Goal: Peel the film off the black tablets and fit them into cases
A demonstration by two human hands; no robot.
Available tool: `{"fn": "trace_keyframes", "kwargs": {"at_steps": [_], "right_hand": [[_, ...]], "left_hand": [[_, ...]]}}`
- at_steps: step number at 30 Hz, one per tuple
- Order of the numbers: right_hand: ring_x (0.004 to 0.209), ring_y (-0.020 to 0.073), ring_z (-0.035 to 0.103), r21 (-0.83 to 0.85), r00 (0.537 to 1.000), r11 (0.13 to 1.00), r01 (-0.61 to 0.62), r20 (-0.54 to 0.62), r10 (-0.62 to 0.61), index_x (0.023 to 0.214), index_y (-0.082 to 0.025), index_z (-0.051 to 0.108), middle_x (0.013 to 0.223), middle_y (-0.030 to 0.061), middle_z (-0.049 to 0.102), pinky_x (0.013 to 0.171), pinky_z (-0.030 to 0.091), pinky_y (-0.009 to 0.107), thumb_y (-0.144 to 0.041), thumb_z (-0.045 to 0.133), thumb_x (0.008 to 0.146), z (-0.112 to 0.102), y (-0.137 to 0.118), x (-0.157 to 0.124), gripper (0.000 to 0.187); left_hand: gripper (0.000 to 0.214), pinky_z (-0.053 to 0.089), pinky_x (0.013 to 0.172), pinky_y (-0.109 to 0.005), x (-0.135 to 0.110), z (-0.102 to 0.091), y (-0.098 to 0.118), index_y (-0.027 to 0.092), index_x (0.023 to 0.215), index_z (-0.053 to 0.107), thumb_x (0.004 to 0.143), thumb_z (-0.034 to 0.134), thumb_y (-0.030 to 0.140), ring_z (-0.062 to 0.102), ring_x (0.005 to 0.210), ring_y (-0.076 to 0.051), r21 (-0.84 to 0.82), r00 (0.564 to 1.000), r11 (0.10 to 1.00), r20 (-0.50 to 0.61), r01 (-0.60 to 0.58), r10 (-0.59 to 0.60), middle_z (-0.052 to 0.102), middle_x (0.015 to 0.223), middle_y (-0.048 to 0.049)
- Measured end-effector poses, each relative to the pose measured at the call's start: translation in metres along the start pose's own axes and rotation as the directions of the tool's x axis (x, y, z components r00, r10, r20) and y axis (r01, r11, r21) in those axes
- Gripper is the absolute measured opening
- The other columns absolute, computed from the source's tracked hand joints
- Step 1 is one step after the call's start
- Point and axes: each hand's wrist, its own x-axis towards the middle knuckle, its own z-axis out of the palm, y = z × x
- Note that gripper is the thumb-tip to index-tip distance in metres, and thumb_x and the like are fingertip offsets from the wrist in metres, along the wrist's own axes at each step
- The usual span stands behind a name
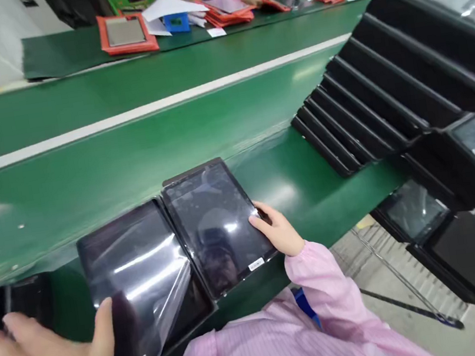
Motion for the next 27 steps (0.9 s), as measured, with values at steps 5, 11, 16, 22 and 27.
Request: {"fn": "trace_keyframes", "kwargs": {"at_steps": [5, 11, 16, 22, 27], "right_hand": [[0.122, 0.0296, 0.062, 0.038, 0.999, 0.999, 0.024, 0.039, -0.026, 0.135, -0.022, 0.059, 0.131, 0.0094, 0.067, 0.106, 0.050, 0.046, -0.050, 0.063, 0.087, -0.003, -0.003, 0.004, 0.056], [0.124, 0.0287, 0.061, 0.015, 0.996, 0.999, 0.051, 0.066, -0.052, 0.138, -0.018, 0.054, 0.137, 0.0127, 0.063, 0.106, 0.049, 0.046, -0.044, 0.060, 0.090, -0.005, -0.005, 0.002, 0.054], [0.123, 0.0308, 0.062, -0.065, 0.996, 0.998, 0.024, 0.084, -0.019, 0.135, -0.021, 0.055, 0.137, 0.0122, 0.063, 0.103, 0.052, 0.045, -0.051, 0.062, 0.088, -0.014, -0.004, 0.009, 0.056], [0.115, 0.0353, 0.067, -0.370, 0.983, 0.928, 0.036, 0.182, 0.035, 0.137, -0.024, 0.053, 0.131, 0.0121, 0.067, 0.094, 0.058, 0.049, -0.067, 0.058, 0.084, -0.029, -0.014, 0.027, 0.069], [0.125, 0.0457, 0.057, -0.614, 0.961, 0.739, 0.277, 0.167, -0.222, 0.145, -0.024, 0.046, 0.142, 0.0185, 0.056, 0.104, 0.047, 0.064, -0.067, 0.059, 0.083, -0.030, -0.039, 0.050, 0.076]], "left_hand": [[0.074, 0.036, 0.112, -0.063, -0.027, 0.014, 0.033, 0.027, 0.158, 0.020, 0.095, 0.053, 0.044, 0.036, 0.143, -0.042, -0.011, 0.786, 0.835, 0.330, -0.551, 0.523, 0.027, 0.162, -0.0177], [0.104, 0.022, 0.115, -0.071, -0.044, 0.038, 0.058, 0.023, 0.158, 0.019, 0.077, 0.069, 0.063, 0.027, 0.147, -0.046, -0.180, 0.682, 0.815, 0.466, -0.551, 0.564, 0.030, 0.160, -0.0218], [0.085, 0.038, 0.113, -0.056, -0.023, 0.010, 0.042, 0.025, 0.156, 0.027, 0.085, 0.067, 0.049, 0.042, 0.141, -0.037, -0.249, 0.700, 0.815, 0.421, -0.523, 0.577, 0.040, 0.156, -0.0173], [0.063, 0.042, 0.109, -0.055, 0.053, 0.004, -0.018, 0.015, 0.144, 0.047, 0.089, 0.064, 0.041, 0.049, 0.132, -0.035, -0.089, 0.999, 0.995, 0.011, -0.037, 0.039, 0.054, 0.140, -0.0193], [0.012, 0.045, 0.104, -0.049, 0.067, 0.023, -0.025, 0.025, 0.092, 0.076, 0.090, 0.064, 0.025, 0.058, 0.118, -0.026, -0.257, 0.967, 0.935, 0.001, -0.246, 0.255, 0.066, 0.123, -0.0082]]}}
